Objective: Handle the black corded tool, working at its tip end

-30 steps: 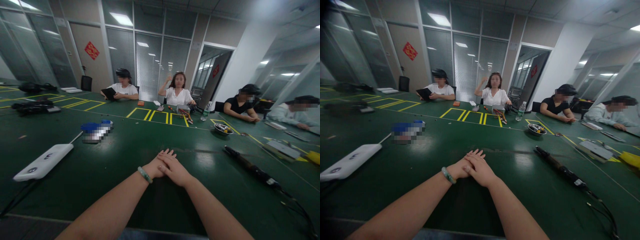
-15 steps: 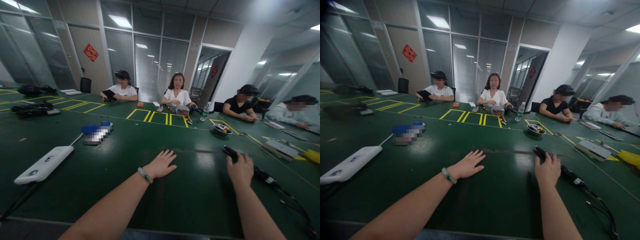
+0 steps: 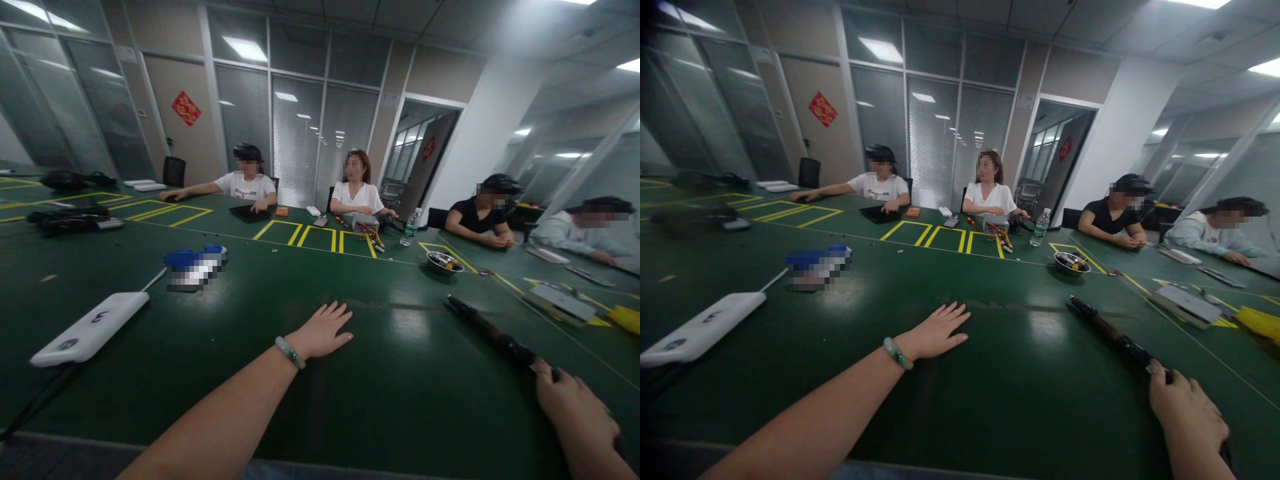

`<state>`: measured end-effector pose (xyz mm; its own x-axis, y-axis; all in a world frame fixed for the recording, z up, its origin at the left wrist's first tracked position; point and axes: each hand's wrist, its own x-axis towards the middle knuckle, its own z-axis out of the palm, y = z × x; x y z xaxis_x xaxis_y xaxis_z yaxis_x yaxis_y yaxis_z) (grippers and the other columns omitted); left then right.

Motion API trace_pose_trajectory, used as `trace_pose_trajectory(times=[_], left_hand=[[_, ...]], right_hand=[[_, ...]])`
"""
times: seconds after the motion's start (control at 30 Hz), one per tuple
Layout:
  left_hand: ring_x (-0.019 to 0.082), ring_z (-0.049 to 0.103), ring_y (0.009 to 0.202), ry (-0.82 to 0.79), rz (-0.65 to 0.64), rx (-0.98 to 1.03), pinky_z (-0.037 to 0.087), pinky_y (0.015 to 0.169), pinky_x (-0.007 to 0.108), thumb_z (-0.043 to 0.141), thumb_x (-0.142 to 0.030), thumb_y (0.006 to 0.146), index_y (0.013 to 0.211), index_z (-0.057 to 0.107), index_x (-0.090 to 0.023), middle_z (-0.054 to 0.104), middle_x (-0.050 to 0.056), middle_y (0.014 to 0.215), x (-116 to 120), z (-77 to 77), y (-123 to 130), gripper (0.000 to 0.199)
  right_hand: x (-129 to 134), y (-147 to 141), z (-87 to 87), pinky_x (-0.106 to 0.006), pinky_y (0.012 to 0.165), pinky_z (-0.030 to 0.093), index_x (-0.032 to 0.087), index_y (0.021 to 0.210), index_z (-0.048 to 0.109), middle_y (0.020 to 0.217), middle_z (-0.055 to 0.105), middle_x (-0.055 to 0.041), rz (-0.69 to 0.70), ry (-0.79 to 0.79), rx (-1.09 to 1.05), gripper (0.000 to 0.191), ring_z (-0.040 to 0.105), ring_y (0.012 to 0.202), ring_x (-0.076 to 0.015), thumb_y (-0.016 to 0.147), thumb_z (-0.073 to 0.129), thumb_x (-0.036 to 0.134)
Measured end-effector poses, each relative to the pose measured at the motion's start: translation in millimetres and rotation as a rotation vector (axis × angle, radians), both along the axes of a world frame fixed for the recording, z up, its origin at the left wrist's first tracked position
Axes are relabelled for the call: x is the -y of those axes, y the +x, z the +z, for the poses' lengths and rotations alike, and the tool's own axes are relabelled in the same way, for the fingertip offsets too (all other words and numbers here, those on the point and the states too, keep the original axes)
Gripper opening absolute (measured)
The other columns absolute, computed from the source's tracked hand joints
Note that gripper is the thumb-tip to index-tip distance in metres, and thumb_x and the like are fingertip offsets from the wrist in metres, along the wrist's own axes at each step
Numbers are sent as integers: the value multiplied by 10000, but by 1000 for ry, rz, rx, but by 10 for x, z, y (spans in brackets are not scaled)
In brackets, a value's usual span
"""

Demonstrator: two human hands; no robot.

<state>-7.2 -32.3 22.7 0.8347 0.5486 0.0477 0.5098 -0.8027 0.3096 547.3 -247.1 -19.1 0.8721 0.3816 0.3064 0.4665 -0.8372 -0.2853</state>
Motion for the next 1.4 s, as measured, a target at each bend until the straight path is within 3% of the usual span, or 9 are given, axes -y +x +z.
trace_pose_trajectory(times=[0.13,0.37,0.57,0.8,0.97,1.13,1.3,1.4], left_hand=[[259,39,1484,-20,-6,-2,92,1189,480,186,-653,961,1538,143,-290,85,19,1613,-3,15,-8,683],[252,35,1484,-50,-2,14,81,1192,483,187,-674,950,1536,150,-300,76,14,1613,-24,-17,-6,696],[252,36,1484,-29,-7,7,88,1190,475,204,-653,959,1538,143,-294,75,14,1613,-20,-20,-8,684],[253,34,1484,-35,-6,7,85,1190,475,194,-663,955,1537,149,-294,79,17,1613,-16,3,-14,690],[249,42,1484,-29,-6,8,86,1189,467,196,-662,956,1536,152,-293,84,18,1613,-15,1,-10,690],[253,38,1484,-6,-2,5,82,1189,464,198,-653,960,1535,168,-279,93,26,1612,-12,-15,-2,687],[248,39,1485,-15,-6,6,86,1190,464,199,-653,960,1536,163,-287,88,16,1612,-11,-4,-6,683],[247,38,1485,-38,-1,10,84,1192,469,199,-663,955,1536,156,-295,86,10,1613,-11,5,-10,689]], right_hand=[[-23,44,12,-689,873,304,192,1295,578,1300,480,-307,-48,-10,-139,801,390,1256,-512,725,420,732],[-29,128,-7,-714,860,254,215,1362,531,1336,426,-336,-73,55,-223,891,325,1289,-527,677,446,778],[-49,169,-18,-664,886,270,188,1409,480,1342,418,-310,-113,-41,-253,942,328,1291,-505,705,370,805],[-35,286,-88,-728,812,253,216,1389,501,1302,424,-361,-83,66,-238,909,317,1285,-541,687,424,789],[-24,247,-68,-692,856,247,242,1386,504,1316,427,-330,-90,0,-250,908,318,1299,-513,689,408,815],[-23,231,-63,-699,826,248,259,1325,563,1277,449,-346,-79,52,-224,864,326,1298,-506,670,445,811],[-27,183,-16,-687,859,249,227,1365,529,1311,432,-332,-100,1,-253,905,329,1285,-523,664,436,793],[-16,133,13,-701,851,243,269,1410,479,1352,411,-312,-84,31,-252,916,328,1277,-535,666,431,801]])
